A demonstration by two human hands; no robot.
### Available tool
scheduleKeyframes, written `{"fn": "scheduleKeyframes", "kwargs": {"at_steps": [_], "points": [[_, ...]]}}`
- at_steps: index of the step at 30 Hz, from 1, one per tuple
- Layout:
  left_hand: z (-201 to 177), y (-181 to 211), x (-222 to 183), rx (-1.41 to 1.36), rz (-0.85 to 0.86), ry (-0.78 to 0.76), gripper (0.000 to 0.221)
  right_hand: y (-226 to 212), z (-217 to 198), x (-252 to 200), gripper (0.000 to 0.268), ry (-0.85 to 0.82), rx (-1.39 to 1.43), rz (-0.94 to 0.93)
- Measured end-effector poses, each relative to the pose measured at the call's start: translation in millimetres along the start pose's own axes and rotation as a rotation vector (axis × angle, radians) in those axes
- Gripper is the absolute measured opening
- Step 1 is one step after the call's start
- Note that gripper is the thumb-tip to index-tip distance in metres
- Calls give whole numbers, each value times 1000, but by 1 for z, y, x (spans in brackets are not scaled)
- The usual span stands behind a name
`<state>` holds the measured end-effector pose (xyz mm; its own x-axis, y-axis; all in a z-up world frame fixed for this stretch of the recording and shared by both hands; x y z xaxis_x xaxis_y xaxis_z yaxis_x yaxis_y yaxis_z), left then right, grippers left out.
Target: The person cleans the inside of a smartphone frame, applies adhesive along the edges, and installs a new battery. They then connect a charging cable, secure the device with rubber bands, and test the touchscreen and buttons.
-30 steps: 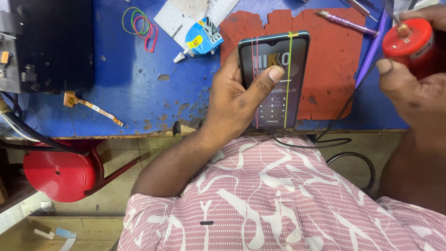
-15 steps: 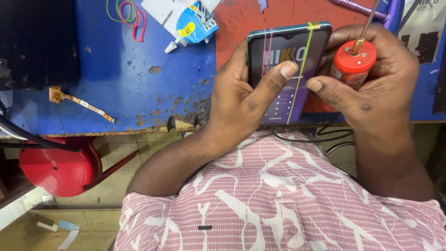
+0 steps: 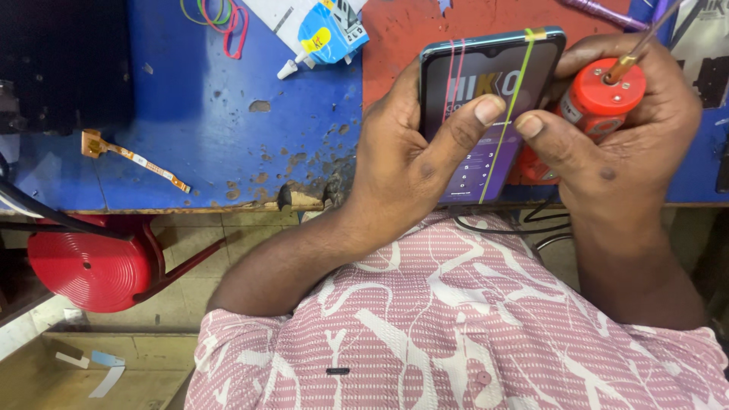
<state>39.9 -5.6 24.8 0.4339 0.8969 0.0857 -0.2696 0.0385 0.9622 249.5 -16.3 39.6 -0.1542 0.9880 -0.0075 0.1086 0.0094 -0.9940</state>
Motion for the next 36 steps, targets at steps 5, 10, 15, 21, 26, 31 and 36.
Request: {"fn": "scheduleKeyframes", "kwargs": {"at_steps": [5,10,15,21,26,31,36], "points": [[2,3,2,46,-17,25,31,4,-2,-2,42,19,40,8],[3,7,3,80,-12,47,31,6,-3,0,43,15,60,-18],[4,7,3,78,-16,54,32,4,0,1,43,23,48,-16],[-3,-6,5,-72,-10,-14,30,-13,-13,8,43,-68,-132,21],[-23,-13,8,-145,27,-91,28,2,-81,-11,47,-153,-481,64],[-25,-13,13,-125,25,-164,30,96,-189,-12,42,-225,-1033,83],[-21,-9,15,5,-5,-196,29,198,-285,-25,37,-309,-1334,175]]}}
Point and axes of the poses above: each hand's wrist, its own x-axis towards the middle knuckle, its own z-axis out of the palm, y = z × x, the point moved 1 cm from there along x, towards the middle knuckle, and after that the axes turned 11 degrees about -y, right-handed, at the moved point
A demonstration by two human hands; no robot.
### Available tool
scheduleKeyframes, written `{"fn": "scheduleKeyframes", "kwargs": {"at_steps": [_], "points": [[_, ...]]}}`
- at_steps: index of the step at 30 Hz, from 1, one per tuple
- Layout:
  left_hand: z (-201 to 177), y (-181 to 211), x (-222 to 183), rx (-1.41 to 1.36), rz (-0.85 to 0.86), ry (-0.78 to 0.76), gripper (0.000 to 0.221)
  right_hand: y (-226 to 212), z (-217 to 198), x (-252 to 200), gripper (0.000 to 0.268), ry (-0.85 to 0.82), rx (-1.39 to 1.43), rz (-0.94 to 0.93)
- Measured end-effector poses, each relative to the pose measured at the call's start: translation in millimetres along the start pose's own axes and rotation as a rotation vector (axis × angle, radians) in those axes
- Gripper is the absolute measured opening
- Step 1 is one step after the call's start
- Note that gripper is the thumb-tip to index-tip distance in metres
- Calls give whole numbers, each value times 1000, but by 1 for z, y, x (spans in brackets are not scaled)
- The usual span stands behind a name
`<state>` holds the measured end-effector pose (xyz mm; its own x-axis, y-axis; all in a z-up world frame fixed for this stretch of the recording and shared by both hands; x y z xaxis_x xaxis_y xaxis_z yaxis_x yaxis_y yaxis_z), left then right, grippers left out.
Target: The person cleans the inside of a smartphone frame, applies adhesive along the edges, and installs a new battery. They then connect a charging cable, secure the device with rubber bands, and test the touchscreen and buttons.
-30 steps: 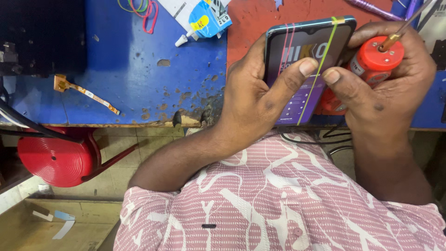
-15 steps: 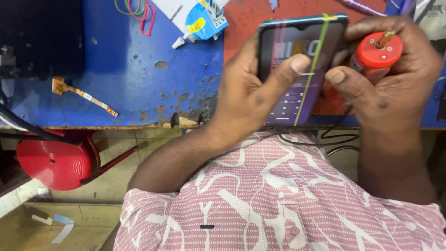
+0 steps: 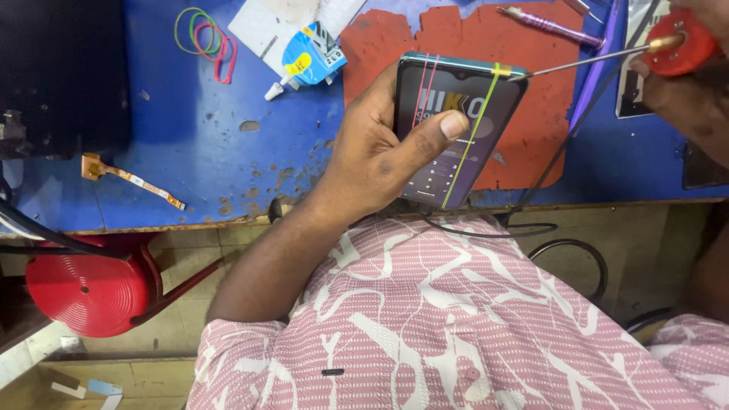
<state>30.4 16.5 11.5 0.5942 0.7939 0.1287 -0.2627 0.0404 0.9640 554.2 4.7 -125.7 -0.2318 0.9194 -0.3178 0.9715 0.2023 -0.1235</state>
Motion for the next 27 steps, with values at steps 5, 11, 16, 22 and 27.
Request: {"fn": "scheduleKeyframes", "kwargs": {"at_steps": [5,11,16,22,27], "points": [[1,5,0,59,4,-12,30,40,30,9,33,-57,-126,20],[2,6,0,61,-37,-13,33,39,32,18,29,-83,-203,11],[1,6,-1,43,-14,-20,30,25,25,23,27,-99,-256,5],[2,2,-1,-5,0,-29,28,6,16,29,26,-118,-351,-32],[3,-2,2,-148,-7,-30,31,-46,-20,31,31,83,-439,-294]]}}
Point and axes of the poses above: each hand's wrist, its own x-axis towards the middle knuckle, its own z-axis out of the palm, y = z × x, the point moved 1 cm from there along x, towards the middle knuckle, and after that the axes turned 11 degrees about -y, right-handed, at the moved point
